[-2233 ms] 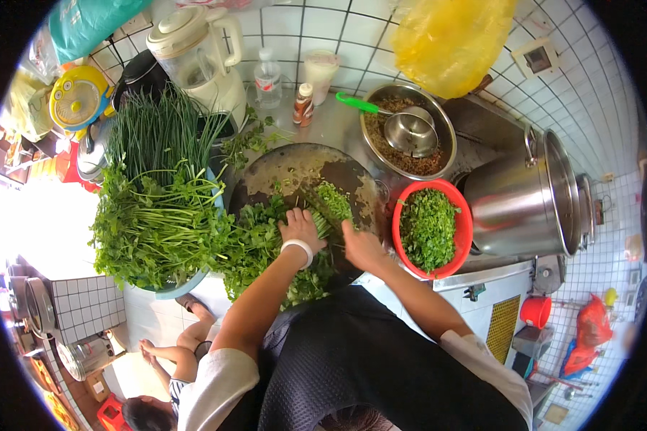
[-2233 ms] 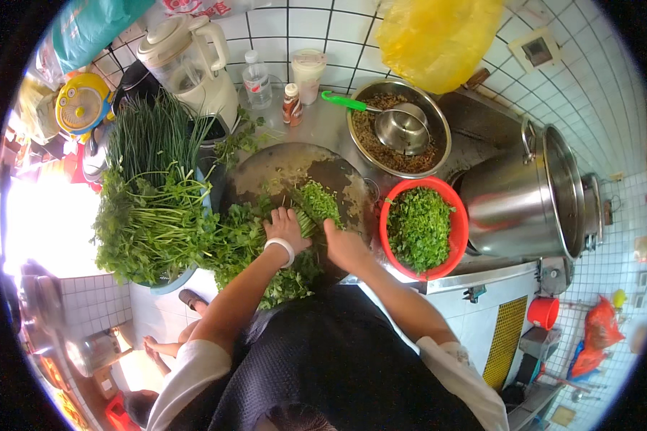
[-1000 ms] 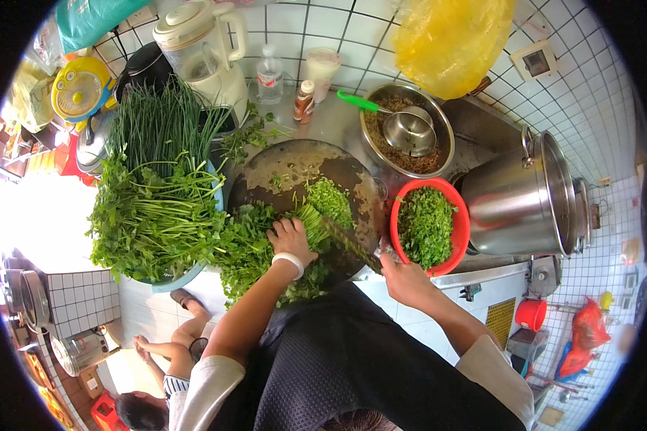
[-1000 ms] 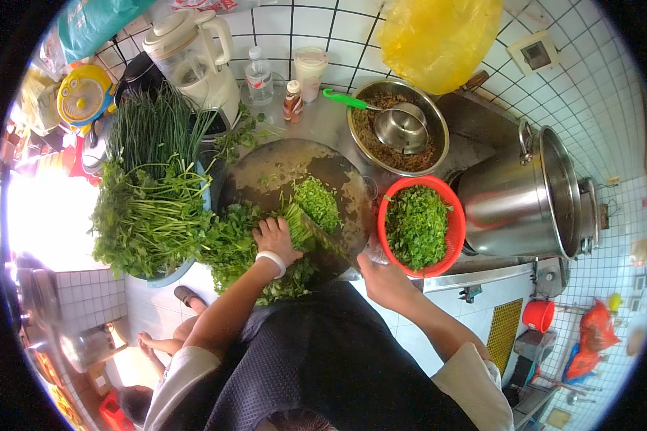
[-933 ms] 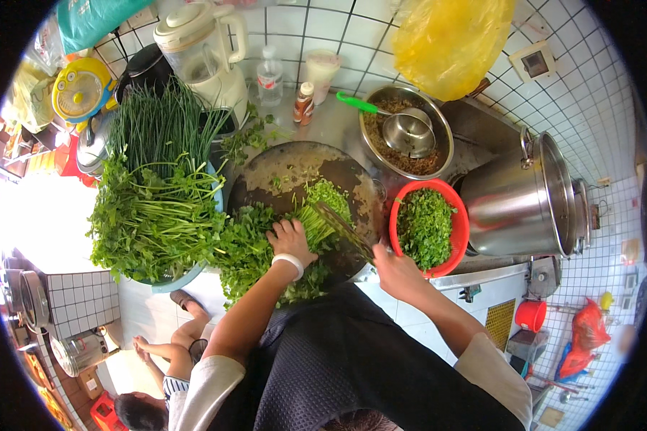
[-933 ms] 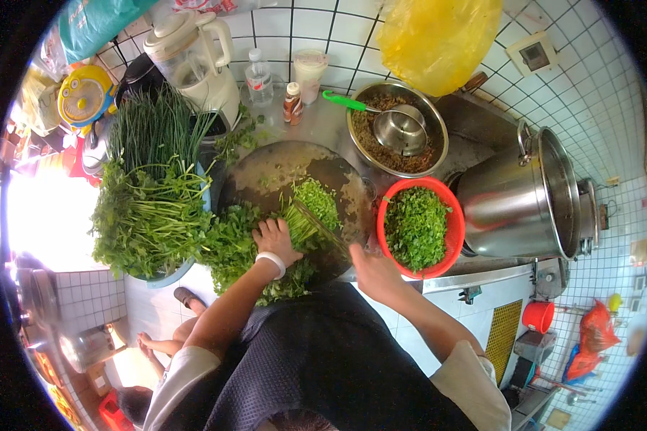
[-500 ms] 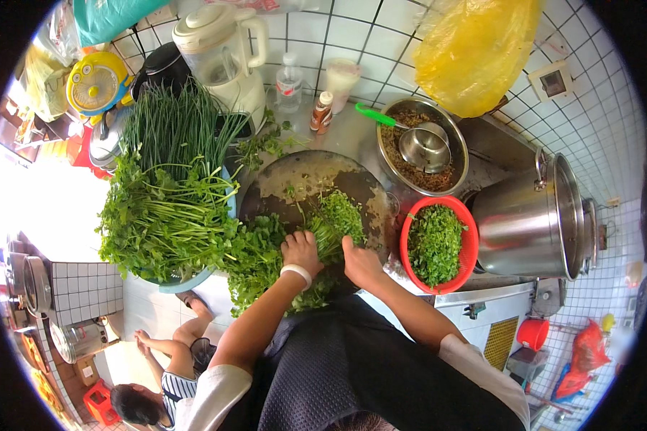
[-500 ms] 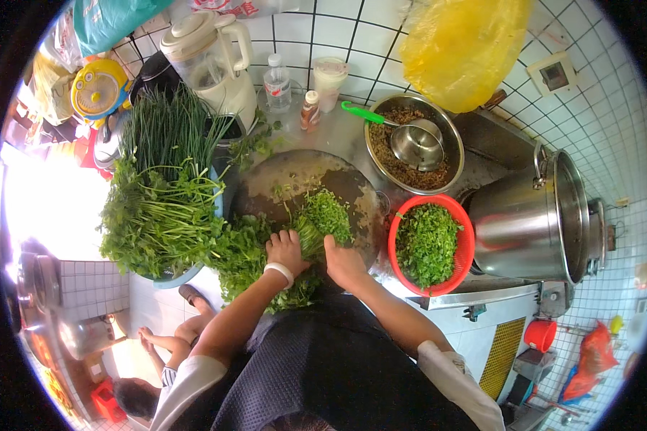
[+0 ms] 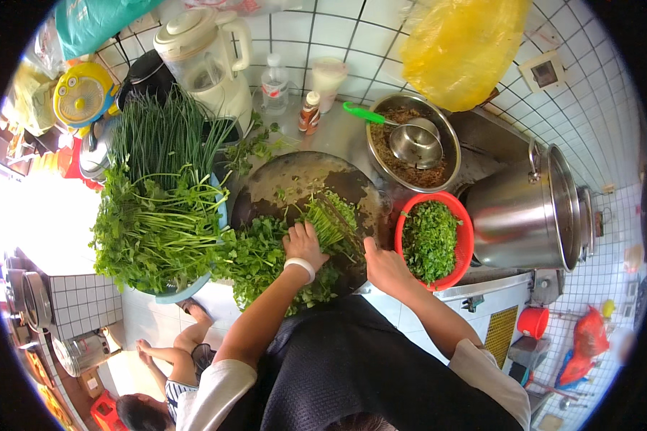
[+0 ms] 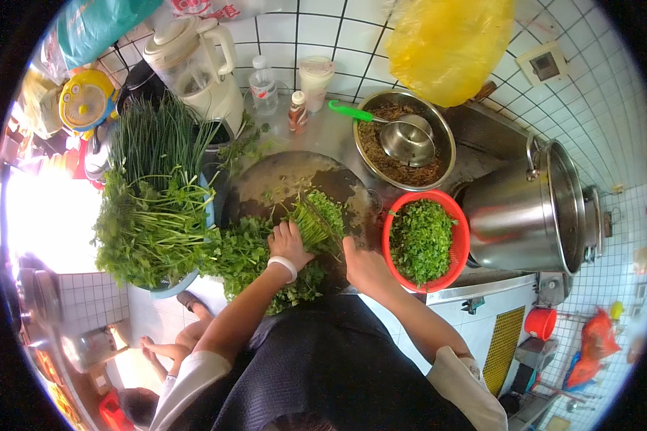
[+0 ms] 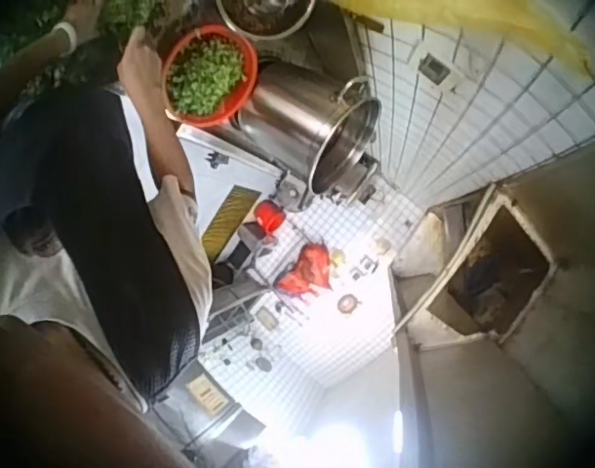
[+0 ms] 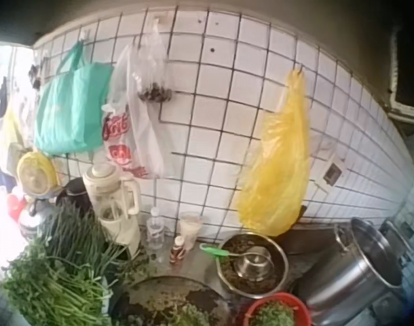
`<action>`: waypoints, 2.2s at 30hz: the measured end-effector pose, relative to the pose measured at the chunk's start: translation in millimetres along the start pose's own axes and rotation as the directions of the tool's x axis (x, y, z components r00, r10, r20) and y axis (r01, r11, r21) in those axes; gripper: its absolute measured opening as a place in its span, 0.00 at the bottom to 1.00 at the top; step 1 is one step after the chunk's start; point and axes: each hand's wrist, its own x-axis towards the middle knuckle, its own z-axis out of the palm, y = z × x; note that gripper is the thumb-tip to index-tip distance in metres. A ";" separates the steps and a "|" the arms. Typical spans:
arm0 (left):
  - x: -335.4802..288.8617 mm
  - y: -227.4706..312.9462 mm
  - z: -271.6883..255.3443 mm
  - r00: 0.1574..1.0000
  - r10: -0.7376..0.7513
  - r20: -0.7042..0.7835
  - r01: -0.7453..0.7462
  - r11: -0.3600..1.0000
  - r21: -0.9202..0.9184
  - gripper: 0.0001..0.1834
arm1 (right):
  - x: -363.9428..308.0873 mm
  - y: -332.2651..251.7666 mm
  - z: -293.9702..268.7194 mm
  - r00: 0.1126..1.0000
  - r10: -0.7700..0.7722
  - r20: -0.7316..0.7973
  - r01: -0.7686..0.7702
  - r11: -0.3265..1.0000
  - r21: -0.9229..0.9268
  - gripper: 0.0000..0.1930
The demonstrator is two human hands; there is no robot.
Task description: The person repeatedly chops green leafy vegetables on a round wooden cutting board using a cleaver, then transfers the chopped pieces into a red colander. The person gathers new bunches from a nearby blue basin and continues chopping throughout the clip.
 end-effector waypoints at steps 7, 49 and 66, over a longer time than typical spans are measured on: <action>-1.5 -27.1 20.0 0.832 0.022 -0.554 -0.312 0.845 -0.435 0.27 | -24.6 12.0 36.2 0.991 0.060 -0.121 -0.039 0.984 0.173 0.11; 45.6 -23.2 -17.2 0.956 0.114 -0.269 -0.163 0.972 -0.167 0.03 | -32.8 21.1 68.9 0.980 0.171 -0.103 -0.122 0.922 0.367 0.11; 76.6 -66.4 -81.2 0.954 -0.091 -0.286 -0.131 0.733 -0.668 0.09 | -35.0 20.9 67.5 0.982 0.172 -0.083 -0.125 0.906 0.405 0.12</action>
